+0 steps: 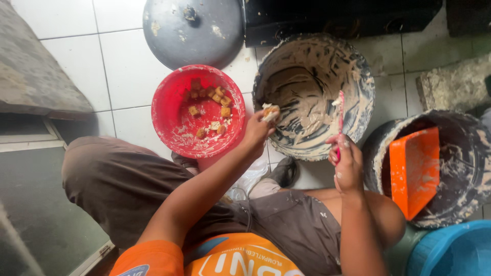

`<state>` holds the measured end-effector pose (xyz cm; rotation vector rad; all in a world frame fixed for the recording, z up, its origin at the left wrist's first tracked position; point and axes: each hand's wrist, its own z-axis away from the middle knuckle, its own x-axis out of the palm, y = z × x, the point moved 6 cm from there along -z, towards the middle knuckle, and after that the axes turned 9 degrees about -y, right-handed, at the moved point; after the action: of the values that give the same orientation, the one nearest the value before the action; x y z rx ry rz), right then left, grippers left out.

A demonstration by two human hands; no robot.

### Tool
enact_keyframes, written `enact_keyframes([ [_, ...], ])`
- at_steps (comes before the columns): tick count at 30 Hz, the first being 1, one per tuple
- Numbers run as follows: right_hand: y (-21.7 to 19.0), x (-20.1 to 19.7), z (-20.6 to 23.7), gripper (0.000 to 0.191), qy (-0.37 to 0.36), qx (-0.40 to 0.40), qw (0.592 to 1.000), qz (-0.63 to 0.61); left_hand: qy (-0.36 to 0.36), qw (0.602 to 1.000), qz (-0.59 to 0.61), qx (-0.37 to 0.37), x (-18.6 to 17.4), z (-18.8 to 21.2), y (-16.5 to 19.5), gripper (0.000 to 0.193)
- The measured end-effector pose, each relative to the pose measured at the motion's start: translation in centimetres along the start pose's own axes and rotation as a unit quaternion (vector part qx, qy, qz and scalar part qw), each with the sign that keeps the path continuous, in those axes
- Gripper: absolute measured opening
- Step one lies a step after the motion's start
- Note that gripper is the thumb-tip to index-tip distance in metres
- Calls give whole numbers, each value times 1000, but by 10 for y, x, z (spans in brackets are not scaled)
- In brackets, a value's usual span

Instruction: The person sits on the kitchen floor and coats pieces of fried tofu with batter. They scoop batter from a large basin with a spatula, spread it over each tofu piece by hand, and place the coated pieces into a pot.

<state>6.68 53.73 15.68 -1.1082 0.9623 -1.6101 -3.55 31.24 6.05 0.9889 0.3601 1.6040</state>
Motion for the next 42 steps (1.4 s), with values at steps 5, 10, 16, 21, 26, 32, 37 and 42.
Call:
enact_keyframes([
  [5, 0, -4, -2, 35, 7, 13, 1000, -18, -17, 989, 56, 136, 9, -89, 91, 56],
  [10, -1, 8, -6, 41, 5, 42, 998, -35, 18, 899, -104, 425, 29, -107, 243, 51],
  [16, -8, 14, -18, 46, 8, 65, 997, -43, 36, 897, -250, 363, -39, -73, 172, 61],
  [21, 23, -11, -79, 23, 16, 88, 989, 117, 66, 946, -308, 72, -94, -81, 31, 71],
  [26, 89, -38, -157, 29, -41, 116, 839, 530, 75, 900, -414, 113, -97, -95, 6, 58],
  [32, 162, -15, -233, 19, -12, 44, 830, 556, 84, 895, -432, 71, -104, -142, 38, 54],
  [37, 187, 4, -300, 17, 136, 106, 853, 492, 87, 884, -455, 65, -101, -173, 50, 54],
  [42, 221, 49, -336, 27, 159, 268, 888, 338, 91, 871, -478, 60, -103, -190, 54, 55],
])
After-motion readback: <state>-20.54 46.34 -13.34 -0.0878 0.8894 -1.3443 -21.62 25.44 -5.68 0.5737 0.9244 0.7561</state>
